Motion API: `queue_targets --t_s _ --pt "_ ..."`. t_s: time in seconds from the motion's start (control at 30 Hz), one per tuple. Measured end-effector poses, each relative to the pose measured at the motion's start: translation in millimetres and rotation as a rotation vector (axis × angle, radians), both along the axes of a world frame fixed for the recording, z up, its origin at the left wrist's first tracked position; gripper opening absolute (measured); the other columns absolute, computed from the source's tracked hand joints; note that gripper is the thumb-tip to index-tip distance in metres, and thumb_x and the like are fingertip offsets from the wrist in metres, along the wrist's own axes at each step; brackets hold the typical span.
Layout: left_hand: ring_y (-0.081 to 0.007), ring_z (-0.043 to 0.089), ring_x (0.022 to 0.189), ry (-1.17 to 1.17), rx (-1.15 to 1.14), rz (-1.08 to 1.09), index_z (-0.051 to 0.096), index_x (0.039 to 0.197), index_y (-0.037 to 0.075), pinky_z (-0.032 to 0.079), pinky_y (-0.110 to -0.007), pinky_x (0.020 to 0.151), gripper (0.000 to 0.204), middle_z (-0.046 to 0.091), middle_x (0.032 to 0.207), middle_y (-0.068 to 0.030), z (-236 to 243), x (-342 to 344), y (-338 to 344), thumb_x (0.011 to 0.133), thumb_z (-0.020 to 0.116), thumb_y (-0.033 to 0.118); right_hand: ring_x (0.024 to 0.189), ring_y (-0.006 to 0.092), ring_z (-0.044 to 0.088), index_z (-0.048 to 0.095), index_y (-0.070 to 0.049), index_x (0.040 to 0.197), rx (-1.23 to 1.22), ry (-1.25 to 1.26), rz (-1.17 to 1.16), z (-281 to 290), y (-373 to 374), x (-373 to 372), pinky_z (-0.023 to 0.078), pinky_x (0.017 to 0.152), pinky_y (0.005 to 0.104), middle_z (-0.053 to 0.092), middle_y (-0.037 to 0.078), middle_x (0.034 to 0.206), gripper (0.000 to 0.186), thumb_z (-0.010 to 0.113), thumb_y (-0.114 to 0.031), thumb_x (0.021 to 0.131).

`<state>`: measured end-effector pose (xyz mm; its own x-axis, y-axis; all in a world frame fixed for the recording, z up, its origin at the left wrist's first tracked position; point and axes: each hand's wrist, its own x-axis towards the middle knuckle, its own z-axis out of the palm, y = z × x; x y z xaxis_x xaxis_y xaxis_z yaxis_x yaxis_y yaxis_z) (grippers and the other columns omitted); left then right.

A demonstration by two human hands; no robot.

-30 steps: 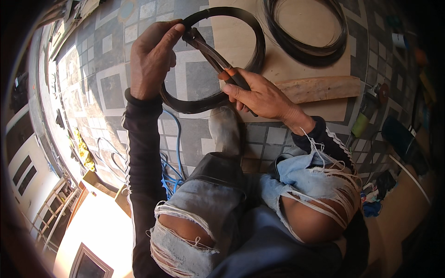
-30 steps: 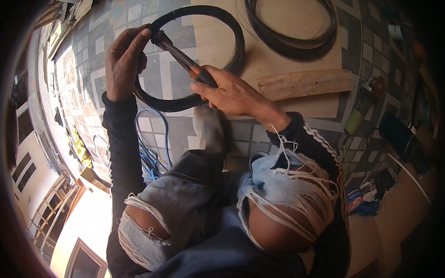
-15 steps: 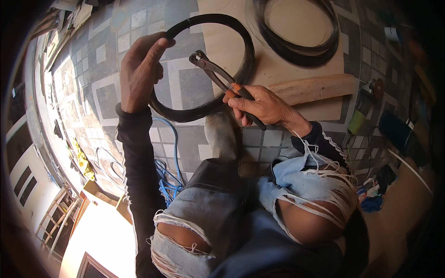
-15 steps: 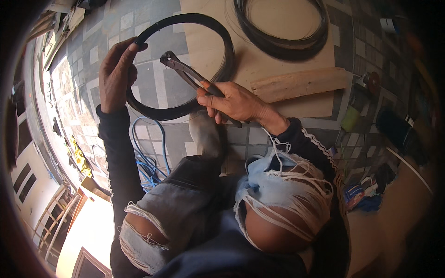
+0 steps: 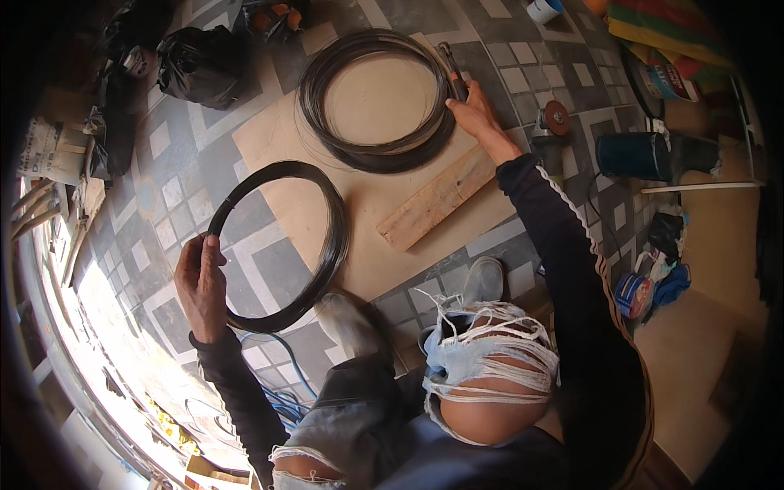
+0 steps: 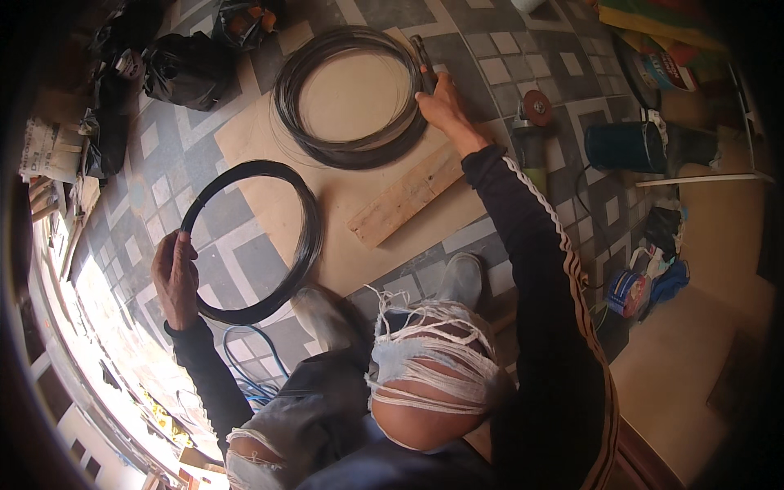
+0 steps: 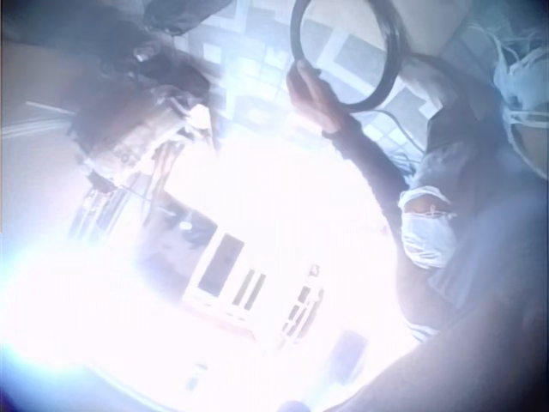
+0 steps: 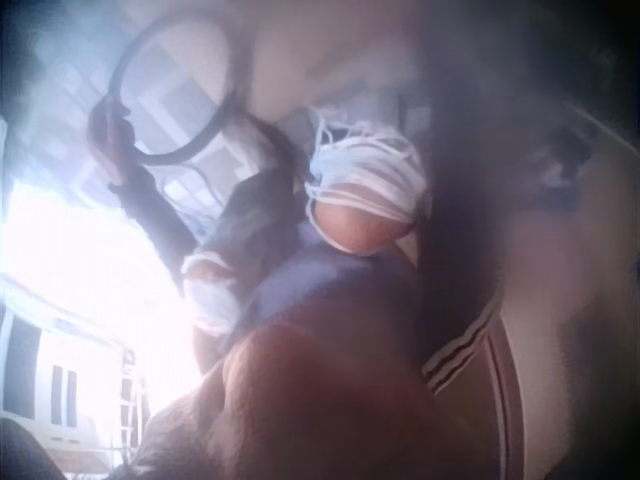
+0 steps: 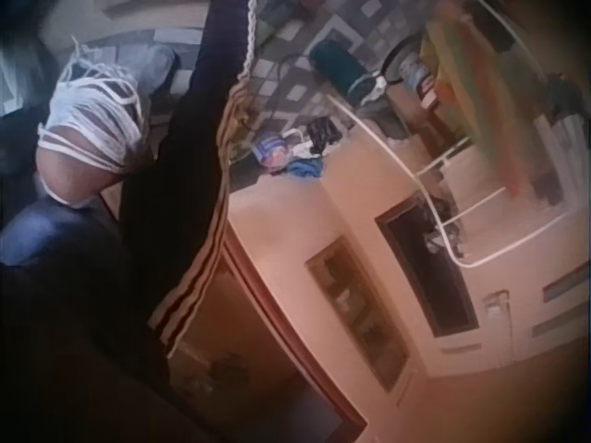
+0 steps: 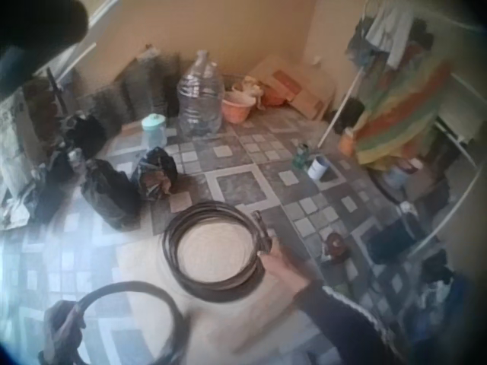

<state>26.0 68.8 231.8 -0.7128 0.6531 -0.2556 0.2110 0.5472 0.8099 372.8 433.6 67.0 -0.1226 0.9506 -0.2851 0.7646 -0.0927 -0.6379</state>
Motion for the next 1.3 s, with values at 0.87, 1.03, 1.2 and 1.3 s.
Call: queue_targets --t_s 0.87,1.03,1.2,1.3 --pt "-0.0070 0.051 0.054 -0.058 -0.068 0.244 0.073 0.104 0.000 0.038 -0.025 0.048 0.042 0.065 0.079 -0.0032 -127.4 -118.4 -57.6 0.103 0.066 0.042 0.109 0.0332 0.061 0.059 -0.002 0.119 0.416 -0.156 1.221 -14.0 -82.0 -42.8 0.052 0.091 0.0475 0.062 0.015 0.117 0.043 0.075 -0.025 0.086" --pt "-0.0087 0.057 0.063 -0.167 -0.090 0.369 0.074 0.107 0.001 0.044 -0.025 0.052 0.044 0.066 0.080 -0.0027 -186.2 -147.2 -102.0 0.098 0.071 0.044 0.100 0.0359 0.065 0.061 0.000 0.099 0.371 -0.322 1.156 -17.8 -93.3 -57.0 0.053 0.081 0.0500 0.065 0.019 0.107 0.019 0.063 -0.006 0.081" --pt "-0.0118 0.061 0.066 -0.113 -0.117 0.351 0.074 0.111 -0.001 0.047 -0.027 0.056 0.048 0.067 0.081 -0.0047 -217.9 -151.6 -125.8 0.098 0.070 0.045 0.094 0.0385 0.066 0.065 0.001 0.095 0.300 -0.419 1.013 -23.1 -100.6 -77.0 0.051 0.081 0.0520 0.067 0.023 0.097 0.021 0.061 -0.004 0.075" --pt "-0.0202 0.065 0.077 0.044 -0.174 0.290 0.073 0.115 -0.003 0.051 -0.034 0.068 0.052 0.070 0.087 -0.0098 -228.9 -150.0 -131.7 0.098 0.068 0.046 0.095 0.0393 0.065 0.064 0.001 0.090 0.291 -0.407 0.992 -25.8 -104.0 -75.5 0.049 0.087 0.0522 0.067 0.021 0.095 0.018 0.061 -0.006 0.074"
